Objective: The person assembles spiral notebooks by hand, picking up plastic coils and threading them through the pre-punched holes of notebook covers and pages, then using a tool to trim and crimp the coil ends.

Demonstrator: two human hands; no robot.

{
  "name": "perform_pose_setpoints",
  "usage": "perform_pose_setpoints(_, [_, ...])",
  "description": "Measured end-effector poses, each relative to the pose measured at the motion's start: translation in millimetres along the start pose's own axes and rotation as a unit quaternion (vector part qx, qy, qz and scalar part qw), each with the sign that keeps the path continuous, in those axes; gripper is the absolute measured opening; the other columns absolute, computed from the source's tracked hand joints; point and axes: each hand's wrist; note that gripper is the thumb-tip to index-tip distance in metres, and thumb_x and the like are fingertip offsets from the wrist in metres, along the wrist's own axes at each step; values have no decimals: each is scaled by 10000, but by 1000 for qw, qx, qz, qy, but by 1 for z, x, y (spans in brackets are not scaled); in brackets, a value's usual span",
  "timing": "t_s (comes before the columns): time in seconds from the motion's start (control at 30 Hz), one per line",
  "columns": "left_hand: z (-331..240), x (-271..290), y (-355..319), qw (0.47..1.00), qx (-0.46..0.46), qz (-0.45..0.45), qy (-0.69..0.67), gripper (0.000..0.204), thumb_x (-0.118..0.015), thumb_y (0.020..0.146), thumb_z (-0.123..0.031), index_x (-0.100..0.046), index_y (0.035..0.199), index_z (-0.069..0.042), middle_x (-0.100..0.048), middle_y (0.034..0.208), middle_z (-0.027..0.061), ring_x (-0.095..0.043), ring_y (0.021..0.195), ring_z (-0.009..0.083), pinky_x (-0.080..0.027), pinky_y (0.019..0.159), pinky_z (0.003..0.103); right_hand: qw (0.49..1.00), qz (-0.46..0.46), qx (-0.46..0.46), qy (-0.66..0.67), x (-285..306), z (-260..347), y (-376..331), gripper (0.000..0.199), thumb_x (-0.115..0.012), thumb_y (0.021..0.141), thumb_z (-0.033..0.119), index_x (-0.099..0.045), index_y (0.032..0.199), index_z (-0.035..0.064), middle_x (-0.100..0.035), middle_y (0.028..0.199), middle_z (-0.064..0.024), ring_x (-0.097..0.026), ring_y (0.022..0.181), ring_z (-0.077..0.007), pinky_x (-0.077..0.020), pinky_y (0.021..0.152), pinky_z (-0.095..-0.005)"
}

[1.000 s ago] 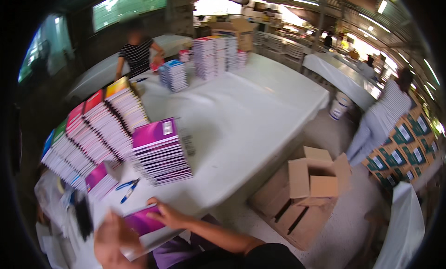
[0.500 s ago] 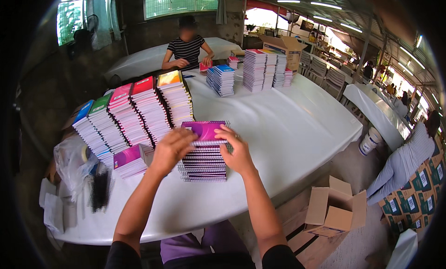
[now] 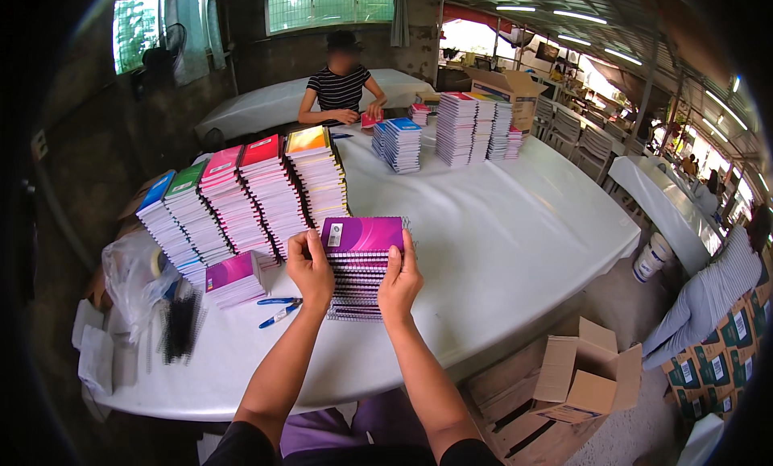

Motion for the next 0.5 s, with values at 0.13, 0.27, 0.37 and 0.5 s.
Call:
perform_pose_setpoints(0.13, [-4, 5, 2, 999, 23, 24, -6, 120, -513, 924, -136, -507, 956, -21, -496, 777, -1, -433, 684, 58, -376, 603, 206, 999, -35, 25, -4, -5, -9, -2, 319, -534, 913, 149, -544, 1179, -27, -654, 992, -186, -649, 833, -229, -499, 737, -318])
perform_pose_setpoints(0.27, [11, 39, 24, 994, -79, 67, 40, 262, -541, 868, -90, -489, 1109, 0, -548, 872, 99, -516, 806, 208, -416, 736, 327, 998, -27, 48, 23, 9, -12, -3, 335, -537, 906, 155, -517, 1194, -13, -585, 1143, -150, -550, 1056, -242, -418, 905, -357])
perform_pose_setpoints(0.37, [40, 118, 56, 926, -141, 191, 294, 403, -568, 806, -58, -474, 1194, -2, -554, 1093, 169, -522, 1020, 317, -407, 882, 403, 991, -37, 128, 0, 56, -16, -16, 331, -478, 911, 138, -481, 1191, -37, -511, 1220, -166, -460, 1144, -264, -334, 982, -386])
perform_pose_setpoints(0.5, [88, 222, 61, 763, -184, 239, 571, 389, -598, 797, -118, -546, 1174, -39, -493, 1278, 179, -470, 1187, 321, -392, 977, 395, 987, 76, 117, 84, 64, -7, -77, 321, -452, 906, 126, -478, 1175, -46, -502, 1215, -181, -467, 1132, -274, -340, 975, -391])
Point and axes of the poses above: each hand's wrist, its own y-axis towards the middle knuckle, its own x-axis out of the back of the hand, z = x × y
